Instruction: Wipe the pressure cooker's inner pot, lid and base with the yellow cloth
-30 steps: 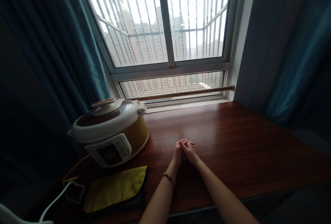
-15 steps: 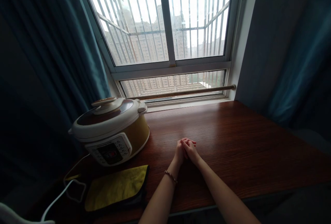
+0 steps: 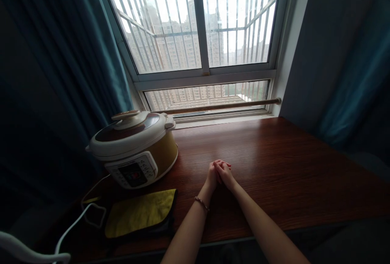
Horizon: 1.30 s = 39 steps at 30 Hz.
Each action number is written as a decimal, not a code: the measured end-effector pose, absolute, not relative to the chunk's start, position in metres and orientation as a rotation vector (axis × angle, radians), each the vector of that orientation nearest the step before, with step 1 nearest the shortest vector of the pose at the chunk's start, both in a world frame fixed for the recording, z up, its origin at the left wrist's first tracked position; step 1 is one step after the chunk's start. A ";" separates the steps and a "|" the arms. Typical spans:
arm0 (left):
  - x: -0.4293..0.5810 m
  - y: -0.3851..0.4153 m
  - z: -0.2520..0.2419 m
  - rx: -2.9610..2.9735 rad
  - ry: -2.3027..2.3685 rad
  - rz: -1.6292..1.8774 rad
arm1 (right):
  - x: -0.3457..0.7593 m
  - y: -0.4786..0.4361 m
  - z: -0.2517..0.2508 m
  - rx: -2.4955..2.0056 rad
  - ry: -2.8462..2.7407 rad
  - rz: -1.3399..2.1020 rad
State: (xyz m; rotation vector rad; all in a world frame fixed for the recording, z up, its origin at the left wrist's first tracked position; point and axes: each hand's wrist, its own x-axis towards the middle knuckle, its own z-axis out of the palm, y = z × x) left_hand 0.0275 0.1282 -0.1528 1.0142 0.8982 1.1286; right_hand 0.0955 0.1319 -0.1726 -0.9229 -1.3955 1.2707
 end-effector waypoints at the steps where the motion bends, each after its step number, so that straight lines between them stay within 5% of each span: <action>1: 0.028 0.128 -0.153 1.017 0.902 1.126 | 0.096 0.132 -0.173 -0.928 -1.390 1.274; 39: 0.028 0.136 -0.172 1.040 0.857 1.197 | 0.094 0.139 -0.185 -0.945 -1.340 1.265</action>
